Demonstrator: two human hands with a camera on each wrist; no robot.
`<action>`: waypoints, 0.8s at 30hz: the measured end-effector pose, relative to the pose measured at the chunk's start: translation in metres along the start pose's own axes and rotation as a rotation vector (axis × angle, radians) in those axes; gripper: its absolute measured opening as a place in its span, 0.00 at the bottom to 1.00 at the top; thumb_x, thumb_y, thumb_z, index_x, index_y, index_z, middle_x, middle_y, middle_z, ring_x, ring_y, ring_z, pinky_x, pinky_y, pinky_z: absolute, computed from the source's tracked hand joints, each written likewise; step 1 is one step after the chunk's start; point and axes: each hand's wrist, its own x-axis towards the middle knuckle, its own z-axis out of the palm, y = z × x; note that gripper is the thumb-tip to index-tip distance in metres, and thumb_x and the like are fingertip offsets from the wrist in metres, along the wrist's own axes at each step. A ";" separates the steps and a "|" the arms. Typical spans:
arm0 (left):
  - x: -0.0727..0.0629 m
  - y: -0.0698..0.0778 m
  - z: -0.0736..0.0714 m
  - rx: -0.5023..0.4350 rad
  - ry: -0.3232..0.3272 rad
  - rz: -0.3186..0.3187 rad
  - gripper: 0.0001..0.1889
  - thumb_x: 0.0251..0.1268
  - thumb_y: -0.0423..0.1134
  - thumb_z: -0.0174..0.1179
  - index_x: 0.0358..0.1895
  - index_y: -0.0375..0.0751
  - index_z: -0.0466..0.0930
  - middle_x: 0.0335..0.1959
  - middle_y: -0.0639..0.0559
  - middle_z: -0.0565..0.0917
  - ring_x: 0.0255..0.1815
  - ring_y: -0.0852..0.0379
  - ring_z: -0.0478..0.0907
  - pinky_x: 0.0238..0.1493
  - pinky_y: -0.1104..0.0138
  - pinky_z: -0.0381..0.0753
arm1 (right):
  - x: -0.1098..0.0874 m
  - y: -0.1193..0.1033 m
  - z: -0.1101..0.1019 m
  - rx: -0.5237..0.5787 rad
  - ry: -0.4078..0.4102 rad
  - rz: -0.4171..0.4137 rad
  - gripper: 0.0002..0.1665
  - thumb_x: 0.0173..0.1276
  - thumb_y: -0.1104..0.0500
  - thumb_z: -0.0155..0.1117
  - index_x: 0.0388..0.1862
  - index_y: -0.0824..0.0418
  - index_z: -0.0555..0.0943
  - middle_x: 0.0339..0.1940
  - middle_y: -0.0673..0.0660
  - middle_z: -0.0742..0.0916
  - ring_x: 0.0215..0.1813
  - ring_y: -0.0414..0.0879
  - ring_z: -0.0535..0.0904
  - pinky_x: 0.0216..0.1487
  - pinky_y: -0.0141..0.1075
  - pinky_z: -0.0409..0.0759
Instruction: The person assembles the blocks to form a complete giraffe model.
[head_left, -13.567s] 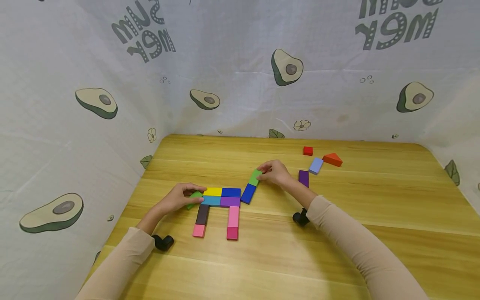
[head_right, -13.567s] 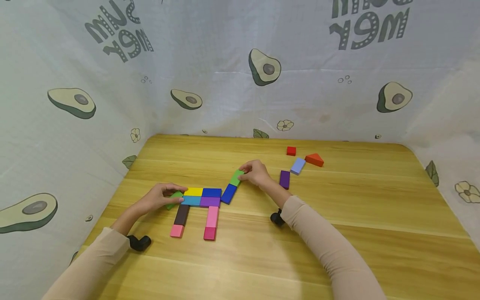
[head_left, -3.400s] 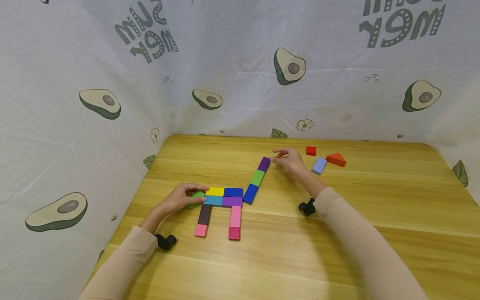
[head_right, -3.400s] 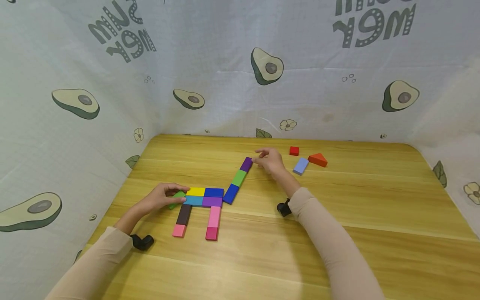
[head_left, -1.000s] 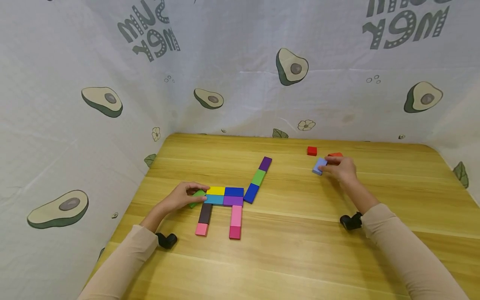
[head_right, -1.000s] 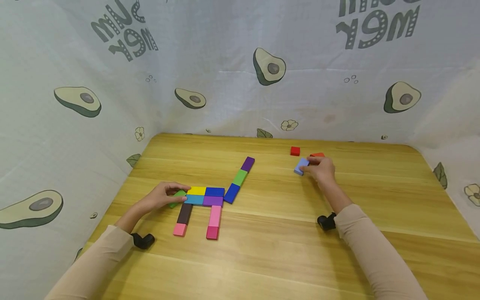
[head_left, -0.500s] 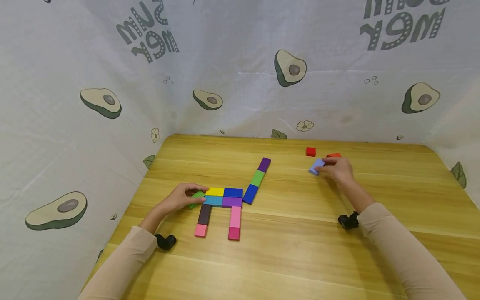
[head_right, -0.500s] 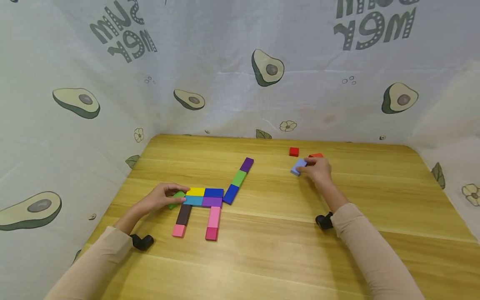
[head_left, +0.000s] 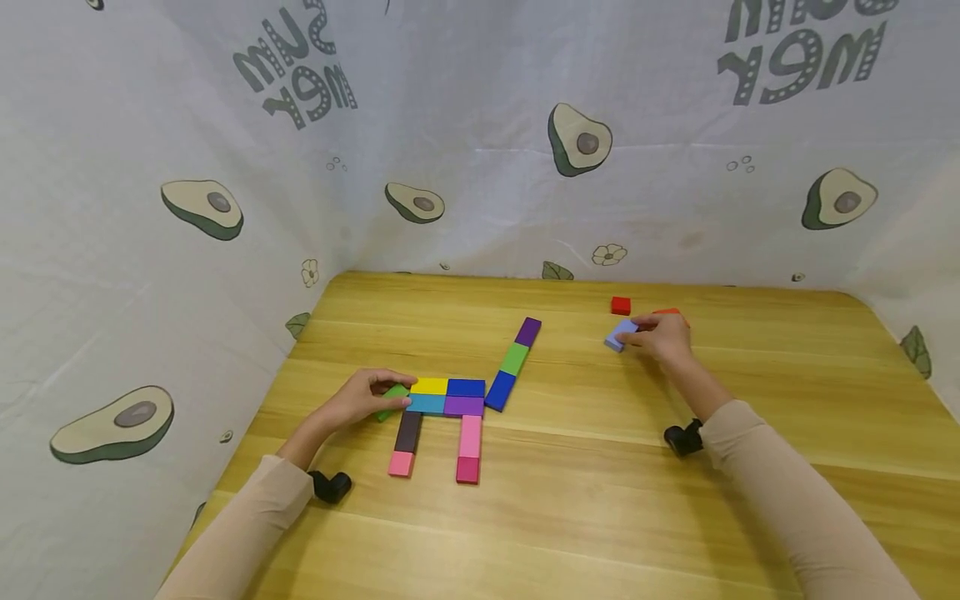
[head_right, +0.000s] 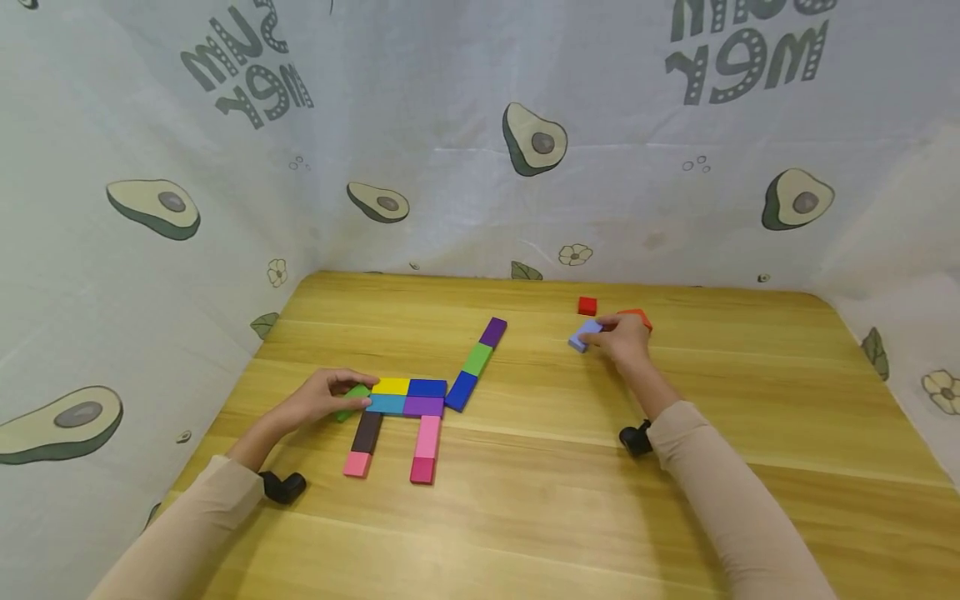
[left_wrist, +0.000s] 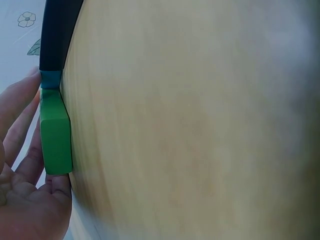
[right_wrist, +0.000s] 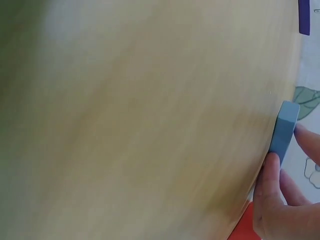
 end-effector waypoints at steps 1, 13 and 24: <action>0.000 0.000 0.000 -0.002 0.000 0.000 0.21 0.65 0.38 0.68 0.60 0.38 0.82 0.57 0.44 0.83 0.57 0.47 0.78 0.61 0.54 0.76 | 0.000 0.000 0.001 0.000 0.000 0.000 0.30 0.65 0.62 0.73 0.61 0.77 0.77 0.59 0.75 0.79 0.59 0.64 0.74 0.53 0.40 0.79; 0.002 -0.003 0.000 -0.002 0.000 0.005 0.21 0.65 0.39 0.68 0.60 0.38 0.82 0.57 0.44 0.83 0.57 0.47 0.79 0.60 0.54 0.77 | 0.007 -0.011 0.018 0.005 -0.020 0.021 0.32 0.64 0.60 0.74 0.63 0.75 0.76 0.61 0.73 0.78 0.60 0.63 0.70 0.60 0.47 0.73; 0.003 0.000 -0.001 0.016 0.006 -0.017 0.21 0.65 0.39 0.69 0.60 0.39 0.82 0.56 0.46 0.83 0.56 0.48 0.79 0.60 0.56 0.78 | 0.014 -0.022 0.035 0.002 -0.015 0.000 0.30 0.64 0.60 0.74 0.62 0.74 0.78 0.60 0.72 0.79 0.60 0.62 0.72 0.63 0.49 0.73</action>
